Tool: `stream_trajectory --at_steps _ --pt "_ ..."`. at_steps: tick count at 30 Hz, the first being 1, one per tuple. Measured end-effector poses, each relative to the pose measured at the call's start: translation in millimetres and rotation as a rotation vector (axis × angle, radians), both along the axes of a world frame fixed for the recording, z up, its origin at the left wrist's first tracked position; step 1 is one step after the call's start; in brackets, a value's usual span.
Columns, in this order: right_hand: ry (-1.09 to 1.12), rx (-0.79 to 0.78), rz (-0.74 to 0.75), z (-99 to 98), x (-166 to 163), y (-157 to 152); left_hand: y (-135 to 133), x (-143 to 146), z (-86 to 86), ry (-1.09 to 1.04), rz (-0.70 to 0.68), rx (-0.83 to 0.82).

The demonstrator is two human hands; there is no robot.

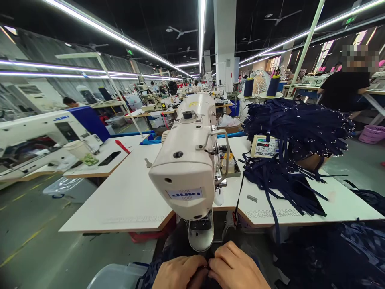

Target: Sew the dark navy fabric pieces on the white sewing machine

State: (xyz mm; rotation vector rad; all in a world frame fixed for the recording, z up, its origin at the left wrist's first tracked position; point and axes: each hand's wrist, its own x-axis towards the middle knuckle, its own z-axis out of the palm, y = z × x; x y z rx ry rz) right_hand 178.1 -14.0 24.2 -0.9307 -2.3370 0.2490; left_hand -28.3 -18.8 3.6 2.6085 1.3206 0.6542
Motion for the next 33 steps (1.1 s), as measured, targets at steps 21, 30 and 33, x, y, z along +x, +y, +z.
stream_trajectory --at_steps 21,30,33 --pt "0.785 -1.087 -0.282 -40.0 -16.6 -12.8 -0.2 15.4 -13.9 -0.672 0.257 -0.794" --pt "0.668 -1.069 -0.120 -29.3 -6.4 -8.3 -6.2 17.0 7.4 -0.447 0.179 -0.684" --pt "0.838 -1.139 -0.167 -29.6 -14.4 -10.8 -6.7 19.5 6.6 -0.428 0.194 -0.705"
